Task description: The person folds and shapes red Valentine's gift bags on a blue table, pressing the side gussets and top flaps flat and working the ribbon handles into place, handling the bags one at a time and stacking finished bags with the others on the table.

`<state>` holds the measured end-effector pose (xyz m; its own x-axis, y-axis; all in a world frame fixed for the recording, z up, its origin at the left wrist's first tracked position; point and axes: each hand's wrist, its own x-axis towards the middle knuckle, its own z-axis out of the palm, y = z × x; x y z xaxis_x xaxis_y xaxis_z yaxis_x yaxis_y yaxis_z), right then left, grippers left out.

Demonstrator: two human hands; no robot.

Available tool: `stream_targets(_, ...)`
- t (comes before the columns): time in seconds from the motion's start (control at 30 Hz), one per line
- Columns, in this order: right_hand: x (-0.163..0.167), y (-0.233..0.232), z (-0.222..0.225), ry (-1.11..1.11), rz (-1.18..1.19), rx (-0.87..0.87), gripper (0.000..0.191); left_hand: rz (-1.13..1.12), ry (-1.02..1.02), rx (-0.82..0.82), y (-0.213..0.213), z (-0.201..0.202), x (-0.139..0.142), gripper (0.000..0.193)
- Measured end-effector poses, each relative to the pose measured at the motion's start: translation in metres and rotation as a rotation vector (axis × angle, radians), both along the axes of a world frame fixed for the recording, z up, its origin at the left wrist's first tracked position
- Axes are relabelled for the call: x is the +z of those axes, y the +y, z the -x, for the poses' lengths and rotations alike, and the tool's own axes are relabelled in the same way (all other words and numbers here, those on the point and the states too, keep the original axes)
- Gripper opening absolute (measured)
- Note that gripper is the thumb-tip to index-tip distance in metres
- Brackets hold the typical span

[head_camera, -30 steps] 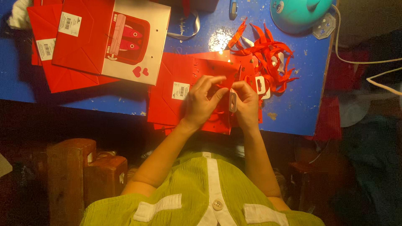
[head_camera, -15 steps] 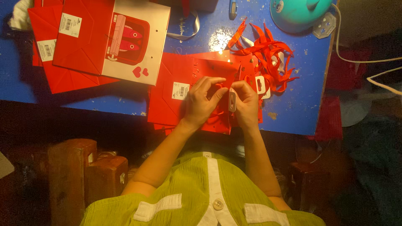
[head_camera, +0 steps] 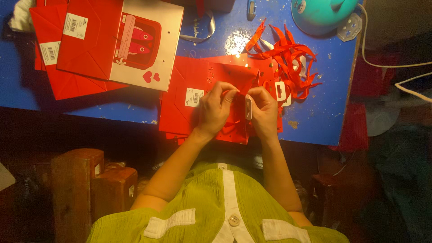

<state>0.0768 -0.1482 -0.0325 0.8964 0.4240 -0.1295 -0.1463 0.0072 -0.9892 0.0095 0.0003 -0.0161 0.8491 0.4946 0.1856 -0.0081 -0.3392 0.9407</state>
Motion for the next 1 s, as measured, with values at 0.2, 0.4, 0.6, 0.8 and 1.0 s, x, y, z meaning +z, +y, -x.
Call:
stream_targets(0.2,-0.001,0.0,0.0,0.013,-0.038,-0.004,0.006,0.046,-0.056,-0.056,0.001,0.001,0.013,0.027)
stream_targets(0.4,0.002,0.0,0.0,-0.002,-0.051,0.014,0.006,-0.014,-0.04,-0.098,0.002,0.0,0.019,0.013)
stream_targets(0.6,0.001,0.0,0.0,-0.026,-0.018,0.025,0.004,0.049,0.001,-0.012,-0.001,-0.002,0.009,0.012)
stream_targets(0.8,-0.002,-0.001,0.0,-0.026,-0.028,0.005,0.004,-0.07,-0.134,-0.09,0.003,0.0,0.016,0.016)
stream_targets(1.0,-0.003,-0.001,0.0,-0.087,0.024,0.026,0.004,-0.017,-0.057,-0.05,0.002,-0.001,0.012,0.012)
